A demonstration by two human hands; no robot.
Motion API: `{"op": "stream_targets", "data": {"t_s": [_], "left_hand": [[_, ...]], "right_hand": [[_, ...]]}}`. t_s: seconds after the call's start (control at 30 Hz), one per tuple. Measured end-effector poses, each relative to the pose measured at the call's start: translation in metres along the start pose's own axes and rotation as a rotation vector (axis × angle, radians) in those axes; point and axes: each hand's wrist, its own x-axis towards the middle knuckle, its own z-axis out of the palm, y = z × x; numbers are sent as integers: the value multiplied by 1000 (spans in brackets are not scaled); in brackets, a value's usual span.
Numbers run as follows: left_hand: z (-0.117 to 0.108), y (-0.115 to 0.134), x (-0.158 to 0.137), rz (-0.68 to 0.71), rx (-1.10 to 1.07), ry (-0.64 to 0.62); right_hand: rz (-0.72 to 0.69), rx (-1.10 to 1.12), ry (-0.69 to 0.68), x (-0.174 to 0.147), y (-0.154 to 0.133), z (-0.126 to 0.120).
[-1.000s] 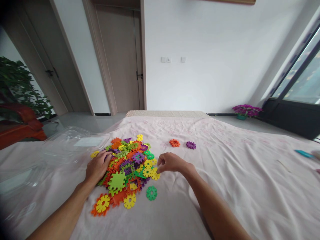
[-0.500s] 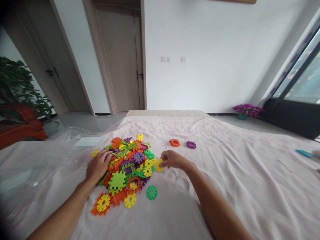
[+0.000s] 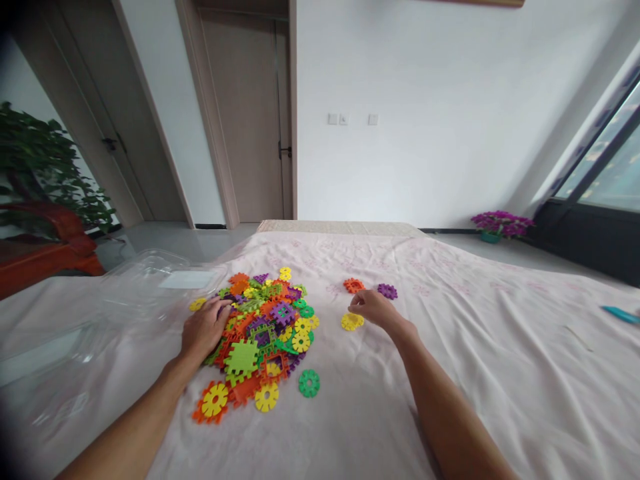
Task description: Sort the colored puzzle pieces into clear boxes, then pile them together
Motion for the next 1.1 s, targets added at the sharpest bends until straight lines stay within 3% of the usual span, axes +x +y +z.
{"op": "stream_targets", "data": {"t_s": [0.13,0.23,0.33,0.67,0.93,1.1], "left_hand": [[-2,1,0,-6,-10,12],[-4,3,0,-26,-21,10],[-6,5,0,-45,-41,14],[-13,8,-3,-95,-73,0],[-17,9,-4,-104,-92,-6],[-18,9,-5,-106,-94,4]], "right_hand": [[-119,26,143,-5,-21,19],[-247,24,194,-11,-36,36],[-290,-44,240,-23,-46,46],[-277,-270,335,-49,-49,59],[-115,-231,395,-45,-49,58],[-88,-248,418,-43,-49,60]]}}
